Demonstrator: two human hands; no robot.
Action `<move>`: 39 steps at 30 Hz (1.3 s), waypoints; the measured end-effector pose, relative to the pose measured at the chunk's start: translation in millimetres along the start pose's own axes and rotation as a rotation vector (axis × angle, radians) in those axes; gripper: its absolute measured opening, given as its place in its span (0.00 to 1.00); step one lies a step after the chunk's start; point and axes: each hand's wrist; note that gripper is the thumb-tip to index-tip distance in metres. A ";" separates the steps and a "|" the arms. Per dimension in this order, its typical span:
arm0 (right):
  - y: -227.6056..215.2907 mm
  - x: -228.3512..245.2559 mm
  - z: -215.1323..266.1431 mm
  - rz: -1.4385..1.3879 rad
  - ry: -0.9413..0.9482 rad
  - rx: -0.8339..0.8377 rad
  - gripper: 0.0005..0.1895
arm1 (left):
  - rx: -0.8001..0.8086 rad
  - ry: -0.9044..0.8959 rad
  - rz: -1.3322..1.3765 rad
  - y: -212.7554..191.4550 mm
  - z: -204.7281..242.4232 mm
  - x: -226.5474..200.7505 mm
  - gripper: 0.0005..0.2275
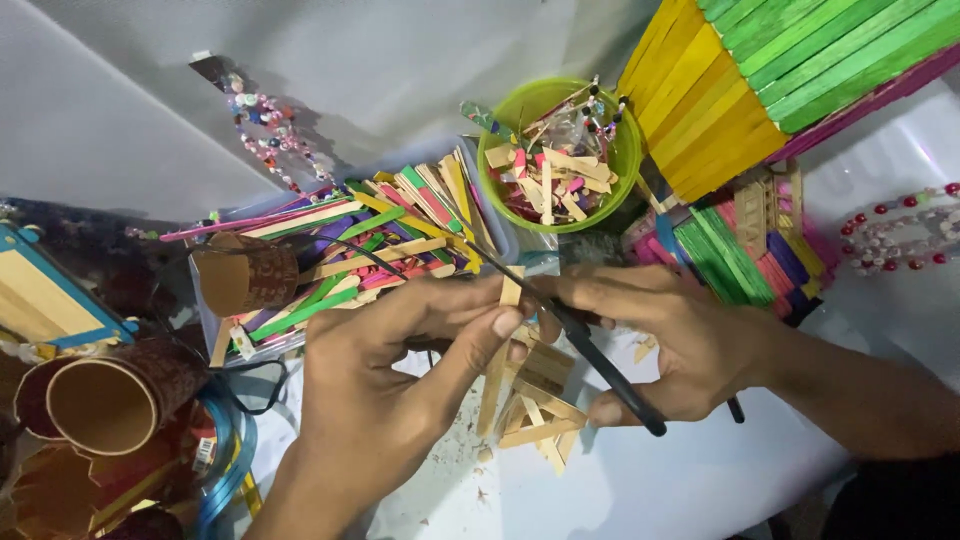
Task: Cutting wooden popsicle sticks with scissors and assembling them into a miniature structure using a hot glue gun.
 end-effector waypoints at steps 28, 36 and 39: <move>-2.8 5.8 -3.6 -0.095 0.037 0.038 0.47 | -0.117 0.155 -0.140 12.7 6.9 2.1 0.07; -3.3 5.7 -3.9 -0.101 0.047 0.066 0.47 | -0.117 0.161 -0.161 12.3 7.1 0.7 0.07; -3.1 7.4 -4.7 -0.099 0.046 0.057 0.47 | -0.112 0.172 -0.166 11.6 6.6 -2.3 0.07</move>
Point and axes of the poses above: each hand's wrist, its own z-axis away from the middle knuckle, its own y-axis out of the palm, x = y × z, and after that the axes turned 2 degrees about -y, right-handed
